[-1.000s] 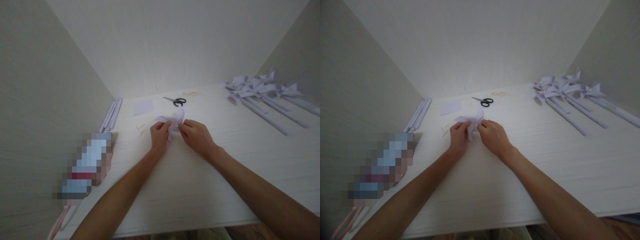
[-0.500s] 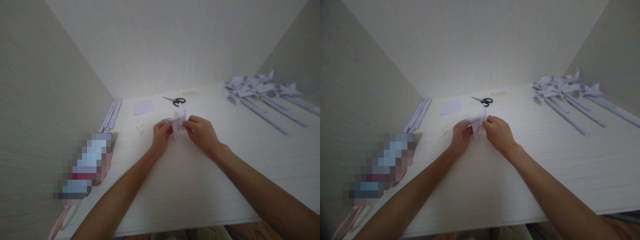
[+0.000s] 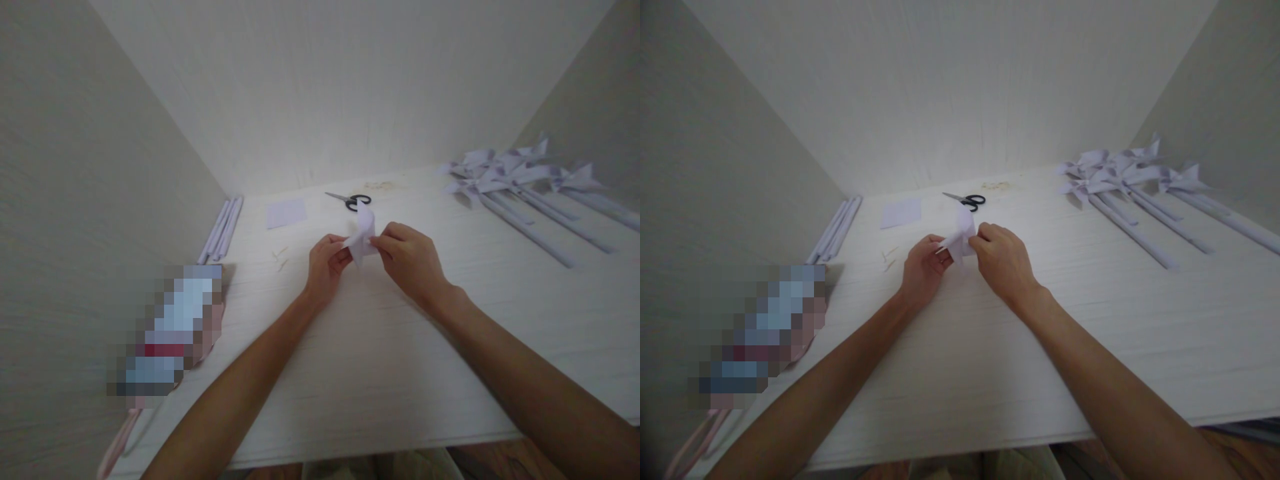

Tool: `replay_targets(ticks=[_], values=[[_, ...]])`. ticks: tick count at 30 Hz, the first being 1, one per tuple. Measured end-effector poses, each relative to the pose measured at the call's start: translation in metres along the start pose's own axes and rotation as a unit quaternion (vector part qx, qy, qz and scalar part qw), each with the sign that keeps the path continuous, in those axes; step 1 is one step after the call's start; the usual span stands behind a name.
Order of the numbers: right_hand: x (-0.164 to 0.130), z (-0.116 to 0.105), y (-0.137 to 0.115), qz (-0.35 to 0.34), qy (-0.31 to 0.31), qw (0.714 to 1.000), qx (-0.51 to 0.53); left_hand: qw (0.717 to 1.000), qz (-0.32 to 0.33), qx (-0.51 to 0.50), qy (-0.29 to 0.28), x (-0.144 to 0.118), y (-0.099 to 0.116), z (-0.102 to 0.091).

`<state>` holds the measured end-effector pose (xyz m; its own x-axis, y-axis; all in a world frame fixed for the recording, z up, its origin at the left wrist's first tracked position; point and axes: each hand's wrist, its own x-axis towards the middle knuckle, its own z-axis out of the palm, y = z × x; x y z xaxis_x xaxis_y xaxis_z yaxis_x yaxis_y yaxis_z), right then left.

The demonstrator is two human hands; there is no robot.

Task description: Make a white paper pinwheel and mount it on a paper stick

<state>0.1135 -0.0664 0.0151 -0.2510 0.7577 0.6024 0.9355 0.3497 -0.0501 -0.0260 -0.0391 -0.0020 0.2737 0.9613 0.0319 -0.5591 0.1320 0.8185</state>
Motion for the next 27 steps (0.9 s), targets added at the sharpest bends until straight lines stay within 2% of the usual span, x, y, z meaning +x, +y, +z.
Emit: replay_targets(ticks=[9,14,19,27], values=[[0.0,0.0,0.002,0.0,0.025,1.0,0.003,0.998,0.016,0.055,0.031,0.0,-0.001,0.005],[0.0,0.002,0.001,-0.003,0.032,0.999,0.0,0.999,0.006,0.037,0.038,0.0,-0.003,0.007],[-0.001,0.002,0.0,-0.013,0.033,0.999,0.0,0.998,0.021,0.044,0.026,-0.002,-0.006,0.007],[-0.001,0.002,-0.006,-0.026,0.009,0.999,-0.016,0.982,0.06,0.15,0.096,0.0,-0.013,0.004]])
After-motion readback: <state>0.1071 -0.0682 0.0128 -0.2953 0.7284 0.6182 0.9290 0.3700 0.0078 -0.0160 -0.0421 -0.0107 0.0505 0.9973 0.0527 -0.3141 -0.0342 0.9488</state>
